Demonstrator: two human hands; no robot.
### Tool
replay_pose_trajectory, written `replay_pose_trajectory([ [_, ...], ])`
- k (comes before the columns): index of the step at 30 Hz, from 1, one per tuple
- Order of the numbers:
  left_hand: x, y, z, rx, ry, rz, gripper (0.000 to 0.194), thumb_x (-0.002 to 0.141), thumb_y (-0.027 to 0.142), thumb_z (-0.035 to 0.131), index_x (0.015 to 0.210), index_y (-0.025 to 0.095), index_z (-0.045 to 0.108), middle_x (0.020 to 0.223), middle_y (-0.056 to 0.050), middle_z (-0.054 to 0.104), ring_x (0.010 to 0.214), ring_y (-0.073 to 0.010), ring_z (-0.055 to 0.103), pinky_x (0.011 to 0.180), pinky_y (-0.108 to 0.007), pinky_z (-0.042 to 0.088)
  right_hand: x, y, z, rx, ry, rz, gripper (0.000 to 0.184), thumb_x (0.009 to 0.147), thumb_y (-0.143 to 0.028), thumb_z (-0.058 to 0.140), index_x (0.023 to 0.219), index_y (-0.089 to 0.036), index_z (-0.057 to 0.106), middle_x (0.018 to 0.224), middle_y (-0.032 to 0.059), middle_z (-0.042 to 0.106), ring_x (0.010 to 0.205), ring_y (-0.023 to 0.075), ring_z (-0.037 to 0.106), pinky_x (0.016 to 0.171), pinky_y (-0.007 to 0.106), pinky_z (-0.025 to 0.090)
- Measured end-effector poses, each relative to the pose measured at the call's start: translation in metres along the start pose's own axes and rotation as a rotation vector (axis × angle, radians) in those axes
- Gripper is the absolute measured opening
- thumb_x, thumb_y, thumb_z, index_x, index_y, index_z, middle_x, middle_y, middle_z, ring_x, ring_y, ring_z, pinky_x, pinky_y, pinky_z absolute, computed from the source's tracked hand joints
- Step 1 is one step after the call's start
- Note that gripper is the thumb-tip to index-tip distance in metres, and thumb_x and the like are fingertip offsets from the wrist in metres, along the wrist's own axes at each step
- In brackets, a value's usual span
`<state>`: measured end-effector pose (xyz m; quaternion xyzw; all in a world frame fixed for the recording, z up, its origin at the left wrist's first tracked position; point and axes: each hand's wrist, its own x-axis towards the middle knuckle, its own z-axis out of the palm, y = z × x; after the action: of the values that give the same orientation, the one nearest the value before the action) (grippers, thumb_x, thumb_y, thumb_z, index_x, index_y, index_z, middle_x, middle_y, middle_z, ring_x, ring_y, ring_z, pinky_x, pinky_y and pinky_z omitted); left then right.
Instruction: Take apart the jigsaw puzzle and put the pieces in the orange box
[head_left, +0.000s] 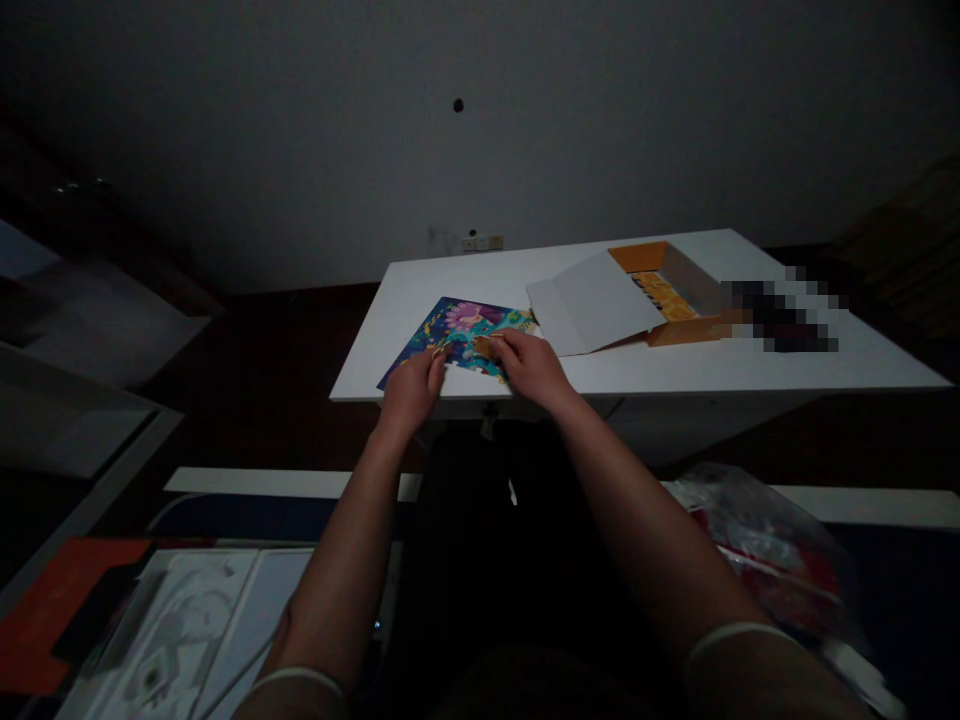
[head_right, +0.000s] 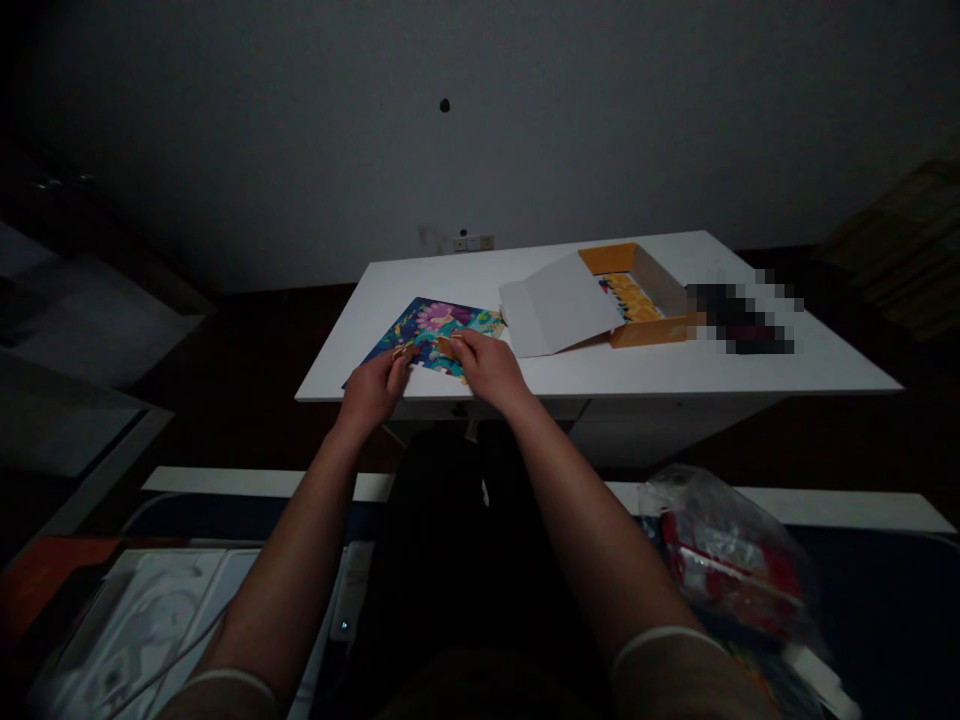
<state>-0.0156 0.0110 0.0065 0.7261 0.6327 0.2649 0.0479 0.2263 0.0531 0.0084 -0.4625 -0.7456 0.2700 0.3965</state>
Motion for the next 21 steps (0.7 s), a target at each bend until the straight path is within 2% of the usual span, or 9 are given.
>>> replay_pose_trajectory([
  [3, 0.005, 0.002, 0.006, -0.093, 0.117, -0.018, 0.038, 0.116, 0.034, 0.050, 0.131, 0.019, 0.081, 0.124, -0.016, 0.084, 0.113, -0.0323, 0.079, 0.098, -0.040, 0.058, 0.005, 0.001, 0.006, 0.022, -0.037, -0.046, 0.031, 0.113, -0.037, 0.059, 0.123, -0.027, 0.086, 0.131, 0.0098, 0.085, 0.120, 0.0306, 0.076, 0.106, 0.044, 0.054],
  [6, 0.011, 0.006, 0.013, -0.193, 0.208, -0.059, 0.034, 0.115, 0.036, 0.053, 0.118, 0.021, 0.082, 0.114, -0.015, 0.084, 0.105, -0.0314, 0.078, 0.097, -0.041, 0.057, 0.009, 0.003, 0.011, 0.014, -0.085, -0.085, 0.027, 0.111, -0.033, 0.065, 0.124, -0.029, 0.088, 0.133, 0.0102, 0.084, 0.125, 0.0323, 0.076, 0.110, 0.048, 0.055],
  [12, 0.022, 0.017, 0.021, -0.302, 0.224, 0.003, 0.031, 0.113, 0.036, 0.052, 0.110, 0.021, 0.079, 0.109, -0.015, 0.081, 0.103, -0.0310, 0.074, 0.100, -0.045, 0.056, 0.007, 0.003, 0.018, -0.036, -0.123, -0.112, 0.024, 0.109, -0.028, 0.070, 0.127, -0.031, 0.085, 0.136, 0.0088, 0.083, 0.128, 0.0332, 0.074, 0.113, 0.051, 0.054],
  [18, 0.023, 0.026, 0.016, -0.401, 0.300, 0.006, 0.032, 0.113, 0.043, 0.056, 0.096, 0.024, 0.076, 0.094, -0.010, 0.077, 0.092, -0.0272, 0.070, 0.092, -0.040, 0.057, 0.003, -0.003, 0.015, -0.052, 0.097, 0.081, 0.029, 0.115, -0.036, 0.057, 0.129, -0.025, 0.079, 0.119, 0.0157, 0.084, 0.111, 0.0345, 0.077, 0.098, 0.046, 0.057],
  [21, 0.028, 0.033, 0.020, -0.552, 0.356, -0.066, 0.037, 0.111, 0.048, 0.064, 0.083, 0.025, 0.071, 0.080, -0.005, 0.070, 0.080, -0.0234, 0.065, 0.082, -0.035, 0.057, 0.004, 0.001, 0.011, 0.093, 0.208, 0.142, 0.030, 0.111, -0.036, 0.059, 0.135, -0.022, 0.071, 0.109, 0.0128, 0.082, 0.101, 0.0307, 0.078, 0.091, 0.042, 0.059],
])
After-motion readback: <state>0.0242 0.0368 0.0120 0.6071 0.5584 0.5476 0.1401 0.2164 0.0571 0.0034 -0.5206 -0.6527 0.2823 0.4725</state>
